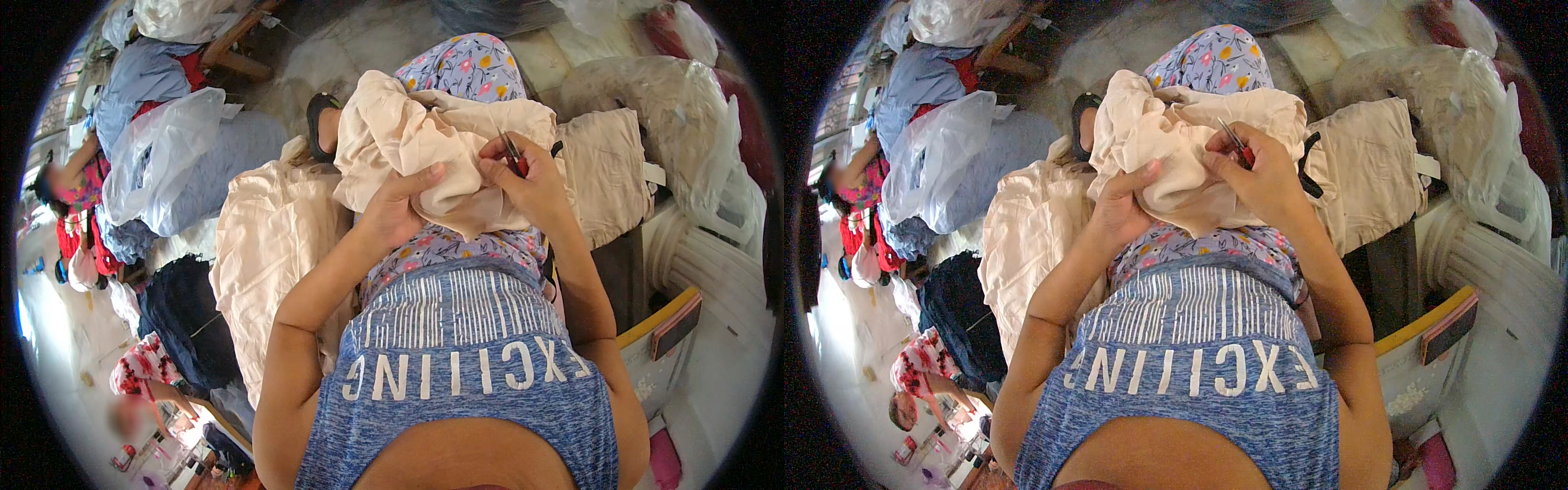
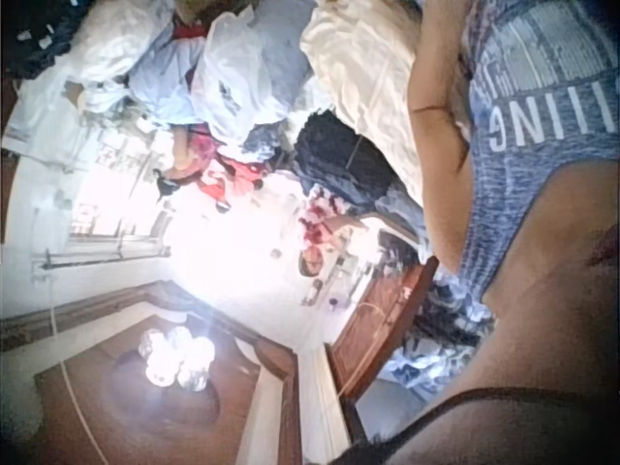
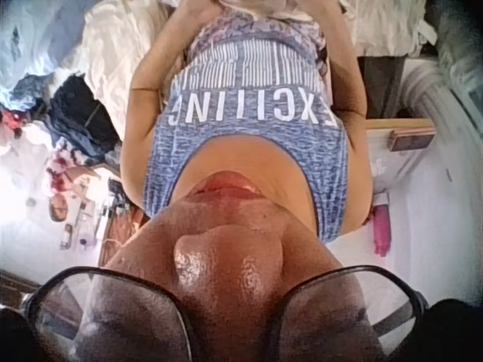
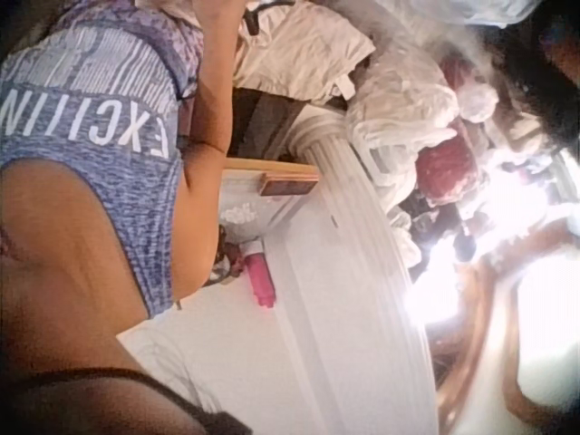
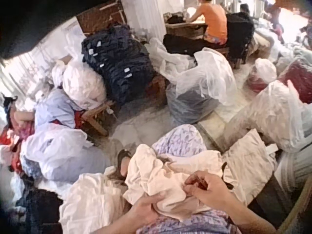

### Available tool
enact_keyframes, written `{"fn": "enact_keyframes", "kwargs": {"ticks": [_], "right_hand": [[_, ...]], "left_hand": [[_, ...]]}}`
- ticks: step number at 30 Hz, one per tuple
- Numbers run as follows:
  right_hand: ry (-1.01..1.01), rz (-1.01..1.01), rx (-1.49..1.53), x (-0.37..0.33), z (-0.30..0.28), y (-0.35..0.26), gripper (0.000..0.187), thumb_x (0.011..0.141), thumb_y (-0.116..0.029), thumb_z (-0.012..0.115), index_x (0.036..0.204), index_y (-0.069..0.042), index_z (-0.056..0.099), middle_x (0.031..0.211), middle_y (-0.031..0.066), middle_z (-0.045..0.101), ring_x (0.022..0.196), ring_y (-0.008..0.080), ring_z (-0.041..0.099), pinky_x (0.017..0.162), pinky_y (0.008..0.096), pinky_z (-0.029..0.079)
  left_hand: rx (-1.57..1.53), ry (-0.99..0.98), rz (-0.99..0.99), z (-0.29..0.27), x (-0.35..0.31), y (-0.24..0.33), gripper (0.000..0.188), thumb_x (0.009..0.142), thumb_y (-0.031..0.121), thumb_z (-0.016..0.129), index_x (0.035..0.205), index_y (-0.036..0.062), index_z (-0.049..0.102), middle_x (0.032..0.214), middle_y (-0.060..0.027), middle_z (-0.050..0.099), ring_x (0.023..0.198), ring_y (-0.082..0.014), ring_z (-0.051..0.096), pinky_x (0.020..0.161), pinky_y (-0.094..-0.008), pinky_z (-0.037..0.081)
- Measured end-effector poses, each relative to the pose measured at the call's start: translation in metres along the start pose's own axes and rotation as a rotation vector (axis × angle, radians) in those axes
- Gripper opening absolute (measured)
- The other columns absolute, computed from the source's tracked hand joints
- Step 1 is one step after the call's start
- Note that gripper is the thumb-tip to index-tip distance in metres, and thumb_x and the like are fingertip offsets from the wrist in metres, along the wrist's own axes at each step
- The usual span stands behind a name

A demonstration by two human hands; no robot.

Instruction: The person holds beige fabric items on their lap and uses small shears to cut loose threads from the seams and edges.

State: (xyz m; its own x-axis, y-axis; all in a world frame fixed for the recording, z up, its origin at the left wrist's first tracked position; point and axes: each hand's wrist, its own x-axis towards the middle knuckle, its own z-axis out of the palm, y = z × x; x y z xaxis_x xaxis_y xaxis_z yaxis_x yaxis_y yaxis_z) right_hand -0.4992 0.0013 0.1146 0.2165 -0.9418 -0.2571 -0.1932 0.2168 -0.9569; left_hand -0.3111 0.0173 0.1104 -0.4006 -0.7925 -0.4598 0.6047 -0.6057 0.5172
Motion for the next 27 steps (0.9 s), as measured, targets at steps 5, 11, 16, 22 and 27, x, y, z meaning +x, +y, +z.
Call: {"fn": "enact_keyframes", "kwargs": {"ticks": [5, 11, 16, 22, 27], "right_hand": [[0.011, -0.007, 0.255, 0.005, 0.006, -0.018, 0.026, 0.079, -0.016, 0.065, 0.099, -0.001, 0.056, 0.076, -0.0016, 0.055, 0.057, 0.0019, 0.045, 0.050, 0.0157, 0.037], [-0.177, 0.151, 0.452, 0.008, 0.004, -0.033, 0.027, 0.079, -0.018, 0.066, 0.097, -0.002, 0.054, 0.072, -0.0038, 0.052, 0.049, -0.0014, 0.037, 0.038, 0.0138, 0.027], [-0.187, 0.150, 0.524, 0.004, 0.002, -0.030, 0.023, 0.080, -0.017, 0.065, 0.093, -0.003, 0.053, 0.068, -0.0047, 0.049, 0.045, -0.0018, 0.035, 0.036, 0.0141, 0.025], [-0.183, 0.133, 0.575, -0.002, 0.000, -0.034, 0.020, 0.081, -0.017, 0.064, 0.090, -0.002, 0.053, 0.065, -0.0038, 0.048, 0.041, 0.0012, 0.037, 0.034, 0.0160, 0.025], [-0.192, 0.145, 0.539, -0.007, 0.000, -0.039, 0.019, 0.083, -0.016, 0.062, 0.090, -0.002, 0.053, 0.063, -0.0028, 0.049, 0.038, 0.0029, 0.040, 0.034, 0.0167, 0.025]], "left_hand": [[-0.017, -0.039, -0.002, 0.005, -0.001, 0.013, 0.050, 0.089, 0.035, 0.049, 0.126, 0.0025, 0.038, 0.121, -0.0119, 0.049, 0.110, -0.0246, 0.050, 0.096, -0.0387, 0.039], [0.072, -0.091, 0.018, 0.017, -0.009, 0.031, 0.057, 0.087, 0.045, 0.048, 0.123, 0.0020, 0.040, 0.120, -0.0136, 0.050, 0.107, -0.0240, 0.053, 0.090, -0.0364, 0.043], [0.521, -0.036, 0.098, 0.023, -0.018, 0.048, 0.067, 0.086, 0.049, 0.047, 0.127, -0.0009, 0.034, 0.124, -0.0139, 0.047, 0.111, -0.0240, 0.051, 0.094, -0.0362, 0.041], [0.307, -0.042, 0.144, 0.011, -0.010, 0.048, 0.064, 0.085, 0.047, 0.049, 0.126, -0.0001, 0.036, 0.121, -0.0120, 0.048, 0.109, -0.0210, 0.051, 0.092, -0.0338, 0.043], [0.485, -0.079, 0.269, 0.011, -0.009, 0.045, 0.048, 0.080, 0.028, 0.066, 0.114, -0.0004, 0.048, 0.104, -0.0088, 0.058, 0.095, -0.0170, 0.057, 0.081, -0.0285, 0.047]]}}
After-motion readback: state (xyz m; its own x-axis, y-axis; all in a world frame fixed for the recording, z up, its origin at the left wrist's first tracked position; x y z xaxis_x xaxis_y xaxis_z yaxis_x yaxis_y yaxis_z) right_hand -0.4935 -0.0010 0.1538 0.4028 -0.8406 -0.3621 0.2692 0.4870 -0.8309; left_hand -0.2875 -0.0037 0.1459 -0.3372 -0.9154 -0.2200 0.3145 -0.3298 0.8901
